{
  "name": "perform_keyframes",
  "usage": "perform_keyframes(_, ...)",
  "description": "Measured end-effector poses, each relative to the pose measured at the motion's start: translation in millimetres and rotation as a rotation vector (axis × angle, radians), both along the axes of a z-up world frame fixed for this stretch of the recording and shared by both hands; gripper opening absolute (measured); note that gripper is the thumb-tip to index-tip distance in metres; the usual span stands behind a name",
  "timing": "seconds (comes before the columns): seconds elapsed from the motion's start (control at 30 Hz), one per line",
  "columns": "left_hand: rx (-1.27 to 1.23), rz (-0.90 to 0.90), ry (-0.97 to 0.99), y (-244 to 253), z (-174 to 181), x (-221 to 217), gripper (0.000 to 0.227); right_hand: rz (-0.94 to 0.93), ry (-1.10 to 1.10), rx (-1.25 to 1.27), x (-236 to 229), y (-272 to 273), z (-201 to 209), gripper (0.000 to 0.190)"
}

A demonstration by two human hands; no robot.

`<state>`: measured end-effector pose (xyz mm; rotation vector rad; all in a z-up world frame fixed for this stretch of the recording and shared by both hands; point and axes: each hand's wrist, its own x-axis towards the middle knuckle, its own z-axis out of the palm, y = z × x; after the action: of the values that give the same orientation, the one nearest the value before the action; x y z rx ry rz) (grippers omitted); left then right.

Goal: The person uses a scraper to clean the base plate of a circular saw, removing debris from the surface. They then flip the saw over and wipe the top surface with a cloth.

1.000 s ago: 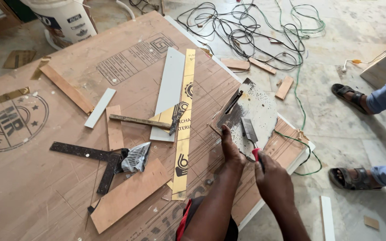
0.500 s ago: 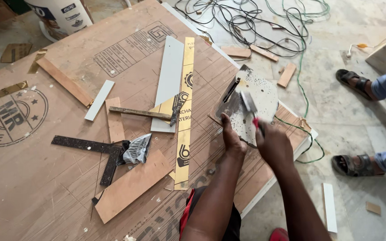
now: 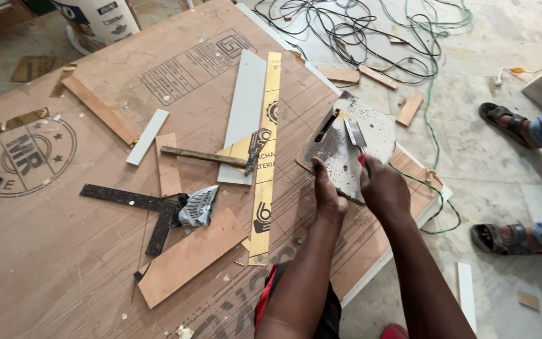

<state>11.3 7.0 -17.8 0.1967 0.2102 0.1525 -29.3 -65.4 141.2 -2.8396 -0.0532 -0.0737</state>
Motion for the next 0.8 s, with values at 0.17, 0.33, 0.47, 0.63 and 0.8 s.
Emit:
perform_keyframes(0.17,-0.003,-0.072,0.097,1.5,10.4,-5.3,0.097,0.011,0.015,-0.021,-26.3,0.1,-14.8,0.041)
perform_keyframes(0.33,0.048,-0.026,-0.028,-2.1,8.4,-8.0,0.102,-0.047,0.099,-0.028,20.2,1.6,-9.4,0.041)
perform_keyframes(0.47,0.03,-0.078,0.041,-2.7,-2.3,-3.6,0.098,-0.003,0.001,-0.036,-18.0,-7.2,-25.8,0.042)
perform_keyframes(0.63,0.037,-0.079,0.012,-7.6,-4.4,-5.6,0.097,-0.025,-0.038,0.045,37.3,-18.2,-34.5,0.04)
perform_keyframes(0.8,0.019,-0.057,0.025,-1.0,4.6,-5.7,0.104,-0.046,-0.009,0.029,25.3,-34.3,-36.8,0.04)
